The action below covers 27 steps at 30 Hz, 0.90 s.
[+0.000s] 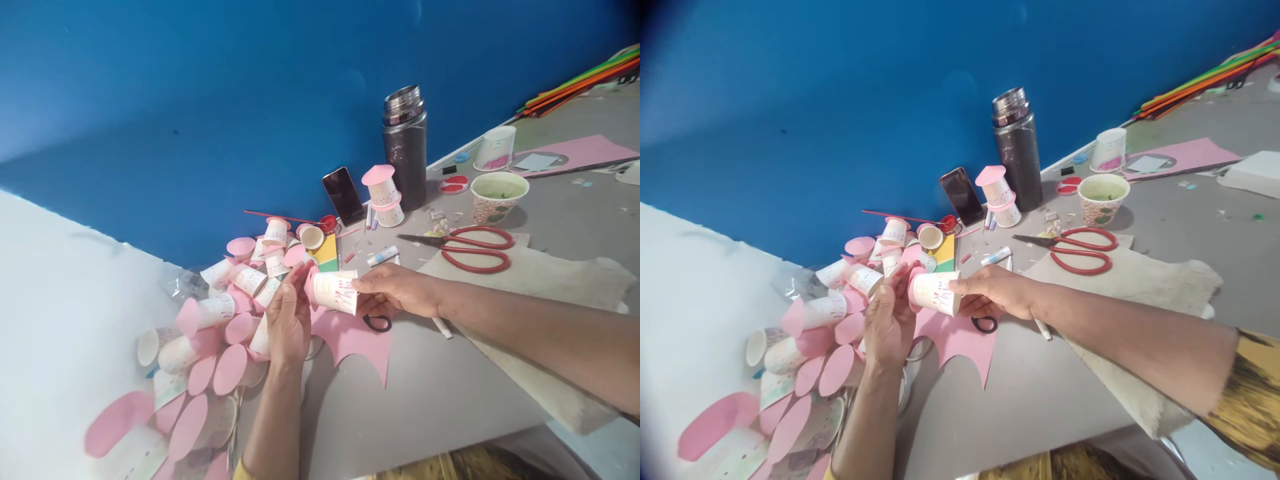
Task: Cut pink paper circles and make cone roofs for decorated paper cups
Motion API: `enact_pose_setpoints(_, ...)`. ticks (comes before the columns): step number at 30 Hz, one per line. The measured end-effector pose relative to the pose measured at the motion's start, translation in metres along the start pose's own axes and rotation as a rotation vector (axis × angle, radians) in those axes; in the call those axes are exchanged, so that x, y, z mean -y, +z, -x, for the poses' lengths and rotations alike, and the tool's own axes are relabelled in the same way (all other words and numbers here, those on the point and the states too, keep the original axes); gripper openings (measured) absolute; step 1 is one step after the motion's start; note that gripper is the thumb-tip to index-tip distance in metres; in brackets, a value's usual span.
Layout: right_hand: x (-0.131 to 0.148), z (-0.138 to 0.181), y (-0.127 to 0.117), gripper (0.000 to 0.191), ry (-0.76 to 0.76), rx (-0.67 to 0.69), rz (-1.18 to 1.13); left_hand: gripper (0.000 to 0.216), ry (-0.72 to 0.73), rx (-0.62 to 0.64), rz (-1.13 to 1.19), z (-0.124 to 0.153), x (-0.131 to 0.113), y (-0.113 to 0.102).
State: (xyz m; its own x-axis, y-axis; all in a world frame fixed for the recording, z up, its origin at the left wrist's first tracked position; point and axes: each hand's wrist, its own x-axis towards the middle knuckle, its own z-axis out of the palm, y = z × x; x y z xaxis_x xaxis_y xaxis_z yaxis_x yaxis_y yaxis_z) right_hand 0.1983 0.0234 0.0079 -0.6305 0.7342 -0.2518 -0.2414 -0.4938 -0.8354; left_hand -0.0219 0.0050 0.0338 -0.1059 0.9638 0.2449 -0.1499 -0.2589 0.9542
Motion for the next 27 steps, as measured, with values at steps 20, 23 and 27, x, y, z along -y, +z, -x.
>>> enact_pose_setpoints(20, 0.0011, 0.0033, 0.0043, 0.044, -0.051, 0.016, 0.033, 0.041, 0.041, -0.018, -0.095, 0.0099, 0.0015, 0.0041)
enact_pose_setpoints(23, -0.0001, 0.0025, 0.0036, 0.042, -0.079, 0.051, 0.012, 0.040, 0.066, -0.013, -0.056, 0.0087, -0.0025, 0.0045)
enact_pose_setpoints(27, -0.0008, 0.0005, 0.0031, 0.049, -0.172, 0.052, -0.025, 0.041, 0.092, -0.071, 0.075, 0.0049, -0.0056, 0.0017)
